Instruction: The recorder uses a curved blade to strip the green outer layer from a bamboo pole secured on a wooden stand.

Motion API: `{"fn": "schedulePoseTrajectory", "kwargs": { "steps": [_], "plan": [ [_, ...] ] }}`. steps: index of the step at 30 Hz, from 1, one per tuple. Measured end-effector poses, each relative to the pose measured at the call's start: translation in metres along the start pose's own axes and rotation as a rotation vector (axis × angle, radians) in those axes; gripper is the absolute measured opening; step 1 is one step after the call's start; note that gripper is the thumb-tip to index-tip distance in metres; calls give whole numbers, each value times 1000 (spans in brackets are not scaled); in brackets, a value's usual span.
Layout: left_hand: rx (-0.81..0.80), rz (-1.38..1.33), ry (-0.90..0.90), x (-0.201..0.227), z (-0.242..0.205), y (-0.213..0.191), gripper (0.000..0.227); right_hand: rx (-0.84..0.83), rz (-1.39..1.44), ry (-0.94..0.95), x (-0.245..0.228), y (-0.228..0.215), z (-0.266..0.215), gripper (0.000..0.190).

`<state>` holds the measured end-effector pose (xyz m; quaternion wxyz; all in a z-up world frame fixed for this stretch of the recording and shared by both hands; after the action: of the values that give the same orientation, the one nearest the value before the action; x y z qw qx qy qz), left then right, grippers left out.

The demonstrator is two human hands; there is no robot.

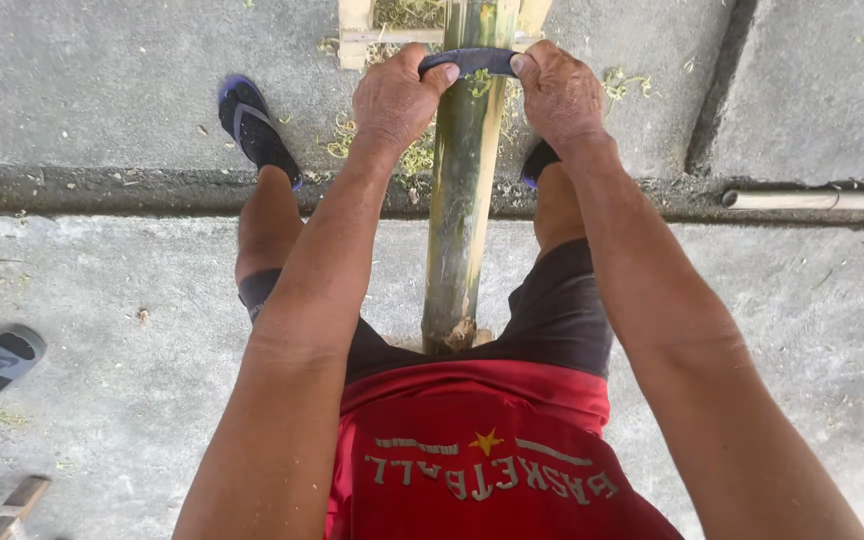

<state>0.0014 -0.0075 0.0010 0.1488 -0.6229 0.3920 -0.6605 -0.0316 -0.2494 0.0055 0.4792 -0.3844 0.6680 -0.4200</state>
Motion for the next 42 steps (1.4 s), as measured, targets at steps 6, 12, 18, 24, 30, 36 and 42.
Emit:
{"fn": "schedulePoseTrajectory", "kwargs": {
  "steps": [6,12,18,24,30,36,42],
  "plan": [
    [-113,-91,-84,-6,-16,-2,34,-106,-8,102,-21,-4,-17,36],
    [-55,-117,-47,-5,-1,-9,36,-171,0,104,-23,-10,4,35],
    [3,-137,-45,-16,-27,-10,34,-106,122,105,-39,-11,-6,30],
    [65,-436,-275,-6,-11,-20,29,-97,285,141,-34,-19,35,11],
    [123,-547,-327,-17,-10,-13,25,68,452,-103,-23,1,49,12],
    [191,-416,-193,-31,-13,2,26,168,403,-147,-26,10,44,11],
    [231,-247,-127,-50,-24,15,29,264,448,-153,-29,27,28,11]
  ]
}}
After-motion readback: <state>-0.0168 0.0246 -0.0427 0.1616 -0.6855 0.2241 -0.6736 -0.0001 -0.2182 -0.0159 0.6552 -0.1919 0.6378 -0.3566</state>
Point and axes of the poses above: each hand's wrist, its own z-axis towards the middle knuckle, its own y-axis out of the palm, x = y × z, the point moved 1 cm from there along z, towards the middle knuckle, and after that the axes turned 12 degrees about y, right-handed, at the moved point
